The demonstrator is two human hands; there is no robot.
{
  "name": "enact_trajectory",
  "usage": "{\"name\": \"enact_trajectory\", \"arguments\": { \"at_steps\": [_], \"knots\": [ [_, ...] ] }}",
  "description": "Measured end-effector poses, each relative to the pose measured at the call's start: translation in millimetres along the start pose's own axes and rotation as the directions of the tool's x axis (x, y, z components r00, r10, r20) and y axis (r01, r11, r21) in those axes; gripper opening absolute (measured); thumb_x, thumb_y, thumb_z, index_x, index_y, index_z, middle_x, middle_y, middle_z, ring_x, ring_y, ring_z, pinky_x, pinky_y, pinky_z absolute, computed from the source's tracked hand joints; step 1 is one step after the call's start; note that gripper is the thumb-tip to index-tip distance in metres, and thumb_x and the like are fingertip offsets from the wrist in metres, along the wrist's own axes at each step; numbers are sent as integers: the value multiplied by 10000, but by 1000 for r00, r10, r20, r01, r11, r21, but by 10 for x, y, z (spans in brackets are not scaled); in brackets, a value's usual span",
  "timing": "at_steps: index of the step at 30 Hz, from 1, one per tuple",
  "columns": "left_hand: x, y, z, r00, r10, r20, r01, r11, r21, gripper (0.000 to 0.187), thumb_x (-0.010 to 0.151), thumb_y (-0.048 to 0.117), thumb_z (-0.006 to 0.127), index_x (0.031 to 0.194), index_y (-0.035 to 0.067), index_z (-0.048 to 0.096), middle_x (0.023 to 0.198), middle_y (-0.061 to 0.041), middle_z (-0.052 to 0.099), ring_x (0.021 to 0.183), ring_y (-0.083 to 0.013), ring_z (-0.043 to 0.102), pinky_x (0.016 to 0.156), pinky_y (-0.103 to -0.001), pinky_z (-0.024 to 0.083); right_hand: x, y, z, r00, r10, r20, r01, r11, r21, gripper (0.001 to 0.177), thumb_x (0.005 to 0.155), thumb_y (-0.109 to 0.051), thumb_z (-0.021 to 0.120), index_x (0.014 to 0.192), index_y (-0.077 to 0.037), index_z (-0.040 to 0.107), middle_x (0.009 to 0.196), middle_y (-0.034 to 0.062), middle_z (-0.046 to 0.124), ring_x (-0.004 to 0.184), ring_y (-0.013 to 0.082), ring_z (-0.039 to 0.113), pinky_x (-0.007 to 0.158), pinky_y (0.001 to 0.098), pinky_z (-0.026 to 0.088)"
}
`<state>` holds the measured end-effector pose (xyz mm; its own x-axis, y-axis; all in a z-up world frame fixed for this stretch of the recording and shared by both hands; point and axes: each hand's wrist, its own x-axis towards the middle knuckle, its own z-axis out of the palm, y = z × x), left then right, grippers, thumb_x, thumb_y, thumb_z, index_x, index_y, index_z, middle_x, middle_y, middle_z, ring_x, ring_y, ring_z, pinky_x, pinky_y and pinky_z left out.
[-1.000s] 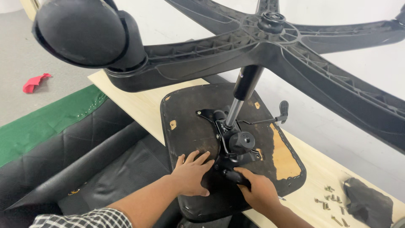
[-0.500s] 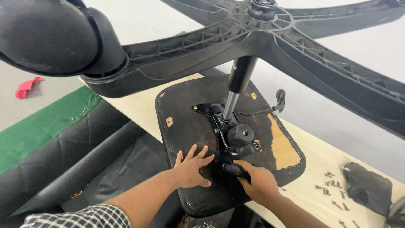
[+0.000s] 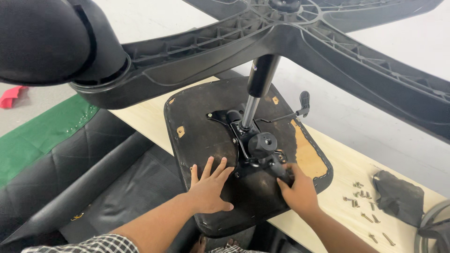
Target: The person attaches the base of an office chair to the seat using a screwdriver and screws. They align the metal bracket with the seat, insert screws, and tighten them to secure the base.
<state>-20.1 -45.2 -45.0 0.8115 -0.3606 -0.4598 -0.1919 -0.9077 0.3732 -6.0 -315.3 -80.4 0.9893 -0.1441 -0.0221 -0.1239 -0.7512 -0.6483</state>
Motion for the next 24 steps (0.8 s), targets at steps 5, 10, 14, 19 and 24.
{"name": "enact_trajectory", "arguments": {
  "at_steps": [5,10,14,19,24],
  "knots": [
    [-4,-10,36,1000,12,-14,-12,1000,29,1115,776,509,793,1624,224,128,1735,-33,-56,1581,-344,-157,1211,-698,-56,218,55,-57,996,81,33,-82,996,38,767,770,-117,755,1481,-138,468,1222,207,684,1010,332,693,915,404,514],
    [6,-19,29,1000,6,25,-8,998,64,1111,805,551,743,1638,269,64,1733,-23,-96,1576,-339,-186,1217,-690,-71,319,14,-94,974,178,142,-190,979,76,817,777,-92,745,1529,-159,434,1355,187,634,1189,310,643,1025,396,473],
    [25,-46,-17,997,20,71,-26,996,84,1079,836,553,706,1642,316,28,1735,-12,-127,1575,-328,-209,1218,-690,-75,302,-36,-143,950,242,198,-283,935,212,742,805,-60,702,1507,-188,496,1324,142,684,1174,291,671,1021,389,487],
    [43,-41,-49,994,12,111,-24,994,110,1064,861,549,682,1645,320,0,1733,-11,-147,1572,-335,-224,1217,-695,-74,267,-100,-167,946,226,231,-285,922,264,662,832,-28,673,1462,-200,566,1293,123,713,1161,251,677,1025,367,485],
    [46,-24,-36,994,1,110,-15,992,123,1065,867,553,680,1645,311,-6,1733,-17,-163,1570,-343,-229,1217,-695,-77,244,-114,-168,945,227,234,-286,922,259,663,834,-21,664,1464,-202,563,1257,132,734,1141,262,694,1020,365,489]
  ]
}}
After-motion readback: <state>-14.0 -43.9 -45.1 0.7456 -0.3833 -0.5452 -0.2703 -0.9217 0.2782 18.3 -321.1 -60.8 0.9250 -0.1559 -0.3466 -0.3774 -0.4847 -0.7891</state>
